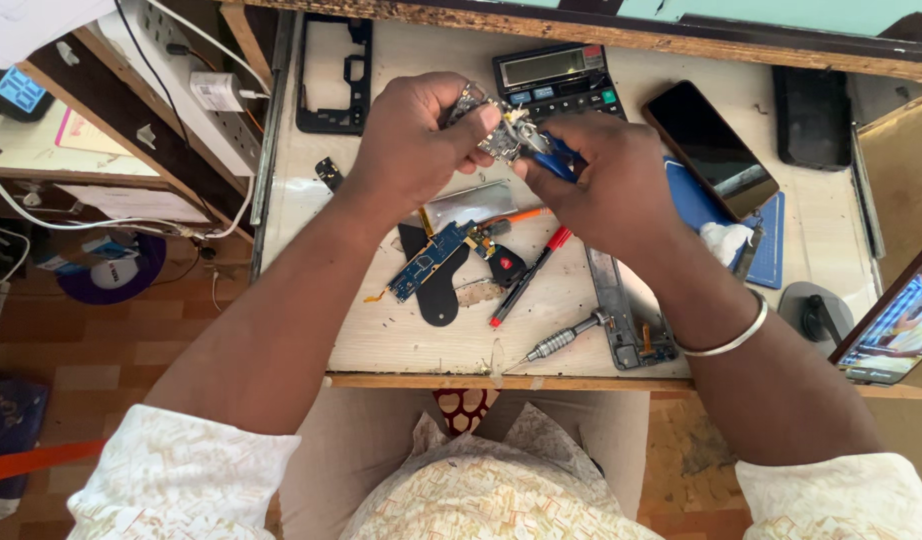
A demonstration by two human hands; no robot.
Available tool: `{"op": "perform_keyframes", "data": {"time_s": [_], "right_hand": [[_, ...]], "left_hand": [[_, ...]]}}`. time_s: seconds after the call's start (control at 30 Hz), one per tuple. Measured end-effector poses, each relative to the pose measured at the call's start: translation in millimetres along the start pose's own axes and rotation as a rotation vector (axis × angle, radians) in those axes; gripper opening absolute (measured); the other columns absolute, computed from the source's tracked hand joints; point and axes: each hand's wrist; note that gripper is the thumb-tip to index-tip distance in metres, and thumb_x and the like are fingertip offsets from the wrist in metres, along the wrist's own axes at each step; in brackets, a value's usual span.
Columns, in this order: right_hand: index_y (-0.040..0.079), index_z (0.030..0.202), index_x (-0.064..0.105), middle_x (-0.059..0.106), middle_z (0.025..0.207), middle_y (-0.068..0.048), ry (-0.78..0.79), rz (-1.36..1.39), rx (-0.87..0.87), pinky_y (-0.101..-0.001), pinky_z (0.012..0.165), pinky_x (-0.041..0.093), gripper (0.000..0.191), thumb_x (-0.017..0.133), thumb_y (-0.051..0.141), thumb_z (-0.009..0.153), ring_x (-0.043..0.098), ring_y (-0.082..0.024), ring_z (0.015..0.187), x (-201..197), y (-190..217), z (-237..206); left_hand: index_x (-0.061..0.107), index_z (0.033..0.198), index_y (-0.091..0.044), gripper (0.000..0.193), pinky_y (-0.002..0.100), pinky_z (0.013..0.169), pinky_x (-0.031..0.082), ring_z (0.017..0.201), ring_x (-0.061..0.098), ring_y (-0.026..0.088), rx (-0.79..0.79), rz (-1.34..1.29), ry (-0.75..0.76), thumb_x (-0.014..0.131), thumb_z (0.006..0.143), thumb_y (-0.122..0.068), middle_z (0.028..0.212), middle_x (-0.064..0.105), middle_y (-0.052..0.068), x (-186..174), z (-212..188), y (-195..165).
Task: The person sits at a repair bench and uses blue-handled pliers to grip and work on a small component on a disassembled phone motherboard, holding the board steady with the other hand and repositioning it repeatedly while prying at the part.
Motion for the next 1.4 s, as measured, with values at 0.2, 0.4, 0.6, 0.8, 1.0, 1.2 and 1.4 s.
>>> {"op": "perform_keyframes", "data": {"time_s": [0.2, 0.4, 0.6, 0.8, 1.0, 1.2, 1.4], "right_hand": [[0.001, 0.106, 0.073, 0.064, 0.077, -0.011, -0.026, 0.023, 0.103, -0.0318, 0.055, 0.044, 0.028, 0.086, 0.022, 0.093, 0.054, -0.017, 0.060, 6, 3, 2], [0.002, 0.105, 0.074, 0.063, 0.073, -0.009, -0.026, 0.015, 0.150, -0.0299, 0.052, 0.042, 0.028, 0.085, 0.024, 0.093, 0.049, -0.012, 0.057, 10, 7, 4], [0.004, 0.101, 0.075, 0.058, 0.065, -0.004, 0.019, 0.070, 0.268, -0.0284, 0.051, 0.039, 0.024, 0.082, 0.026, 0.094, 0.044, -0.008, 0.057, 8, 13, 6], [0.003, 0.099, 0.074, 0.055, 0.065, -0.001, 0.068, 0.143, 0.338, -0.0279, 0.054, 0.039, 0.026, 0.079, 0.029, 0.097, 0.041, -0.005, 0.063, 4, 15, 7], [0.007, 0.103, 0.076, 0.056, 0.065, 0.001, 0.099, 0.219, 0.436, -0.0272, 0.054, 0.040, 0.025, 0.078, 0.030, 0.094, 0.042, -0.004, 0.062, 7, 8, 6], [0.001, 0.109, 0.074, 0.066, 0.087, -0.010, -0.025, -0.064, 0.018, -0.0334, 0.062, 0.049, 0.037, 0.090, 0.023, 0.085, 0.062, -0.019, 0.069, 9, -13, 5], [0.001, 0.111, 0.070, 0.069, 0.102, -0.014, -0.007, -0.130, -0.097, -0.0395, 0.072, 0.056, 0.045, 0.093, 0.018, 0.076, 0.069, -0.029, 0.081, 10, -26, 2]], "left_hand": [[0.070, 0.090, -0.001, 0.015, 0.022, 0.055, 0.058, 0.065, 0.073, 0.006, 0.031, 0.036, -0.124, 0.070, 0.098, -0.013, 0.075, 0.073, 0.003, 10, -2, -5], [0.070, 0.086, -0.002, 0.016, 0.024, 0.056, 0.055, 0.061, 0.072, 0.008, 0.129, 0.218, -0.270, 0.071, 0.097, -0.014, 0.068, 0.073, 0.003, 19, -9, -9], [0.067, 0.083, -0.001, 0.021, 0.027, 0.055, 0.050, 0.060, 0.066, 0.011, 0.252, 0.312, -0.358, 0.072, 0.098, -0.013, 0.069, 0.072, 0.006, 25, -13, -12], [0.069, 0.086, -0.002, 0.018, 0.025, 0.057, 0.054, 0.063, 0.073, 0.007, 0.222, 0.237, -0.386, 0.069, 0.099, -0.015, 0.071, 0.075, 0.005, 33, -15, -13], [0.070, 0.088, -0.002, 0.018, 0.024, 0.057, 0.053, 0.064, 0.071, 0.007, 0.200, 0.213, -0.356, 0.069, 0.100, -0.015, 0.071, 0.074, 0.003, 33, -13, -7], [0.069, 0.102, -0.003, 0.014, 0.022, 0.059, 0.058, 0.068, 0.074, 0.005, 0.020, 0.056, -0.189, 0.072, 0.096, -0.016, 0.077, 0.075, 0.002, 16, -2, 3], [0.070, 0.113, -0.001, 0.020, 0.022, 0.059, 0.058, 0.073, 0.074, 0.007, -0.044, 0.115, -0.051, 0.072, 0.094, -0.009, 0.088, 0.077, 0.004, 13, 0, 11]]}}
Point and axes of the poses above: each hand's wrist, its own z-axis towards the middle knuckle, its own x-axis out of the palm, y = z × x
